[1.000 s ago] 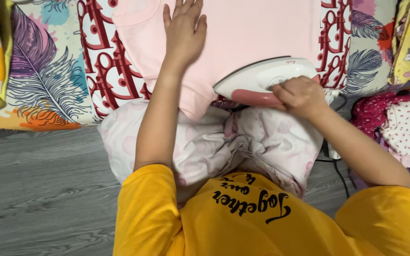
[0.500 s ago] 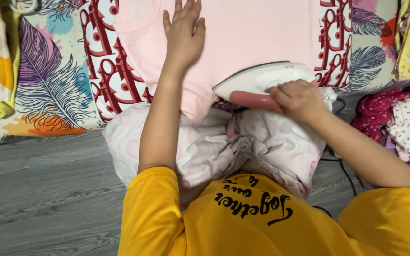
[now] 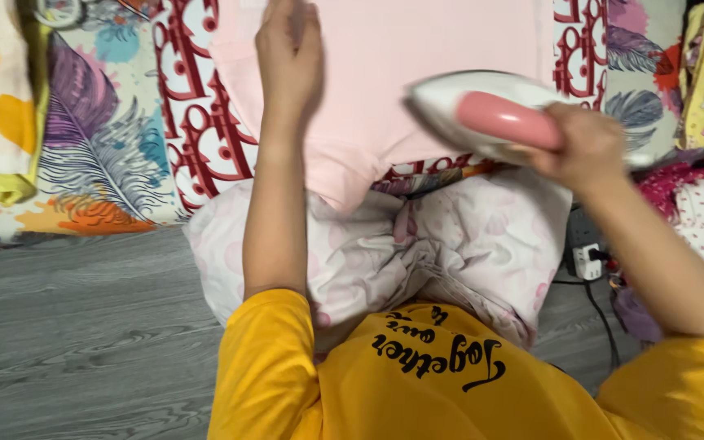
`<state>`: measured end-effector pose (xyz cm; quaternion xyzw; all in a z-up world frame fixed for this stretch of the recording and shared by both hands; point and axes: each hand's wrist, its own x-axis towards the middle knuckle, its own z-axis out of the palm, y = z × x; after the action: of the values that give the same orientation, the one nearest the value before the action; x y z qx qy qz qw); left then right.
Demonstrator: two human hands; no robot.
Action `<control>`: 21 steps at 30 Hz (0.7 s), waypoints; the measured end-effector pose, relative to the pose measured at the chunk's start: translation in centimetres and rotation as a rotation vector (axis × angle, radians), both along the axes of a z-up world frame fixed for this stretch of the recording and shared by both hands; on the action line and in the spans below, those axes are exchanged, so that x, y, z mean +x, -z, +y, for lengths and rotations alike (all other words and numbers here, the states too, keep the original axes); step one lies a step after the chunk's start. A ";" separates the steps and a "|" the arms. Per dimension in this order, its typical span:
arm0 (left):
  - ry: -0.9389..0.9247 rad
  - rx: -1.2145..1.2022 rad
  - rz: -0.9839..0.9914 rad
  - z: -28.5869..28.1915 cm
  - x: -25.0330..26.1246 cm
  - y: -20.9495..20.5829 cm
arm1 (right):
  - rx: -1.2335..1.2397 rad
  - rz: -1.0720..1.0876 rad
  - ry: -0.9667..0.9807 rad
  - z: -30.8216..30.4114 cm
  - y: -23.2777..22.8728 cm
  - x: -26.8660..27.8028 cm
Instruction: The person irons a light pink short-sleeved shirt on a patterned cushion. They repeatedly smooth the fabric, move the iron across the front and back, and flip the shirt to iron both sides.
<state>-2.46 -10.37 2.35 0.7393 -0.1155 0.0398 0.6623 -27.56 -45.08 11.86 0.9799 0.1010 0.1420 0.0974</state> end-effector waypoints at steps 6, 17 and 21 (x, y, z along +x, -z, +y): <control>-0.504 0.609 -0.205 3.3 0.5 -1.1 | 0.197 -0.012 -0.257 12.1 1.4 6.5; -0.446 0.274 -0.071 4.9 1.9 1.2 | 0.153 0.009 -0.173 15.0 -0.6 8.5; -0.412 0.572 0.097 4.9 1.2 -0.5 | 0.154 0.034 -0.117 15.5 -0.4 10.0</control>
<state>-1.27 -5.45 2.85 0.9037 0.0610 0.1036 0.4110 -17.53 -29.63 12.25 0.9791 0.1487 0.1380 0.0117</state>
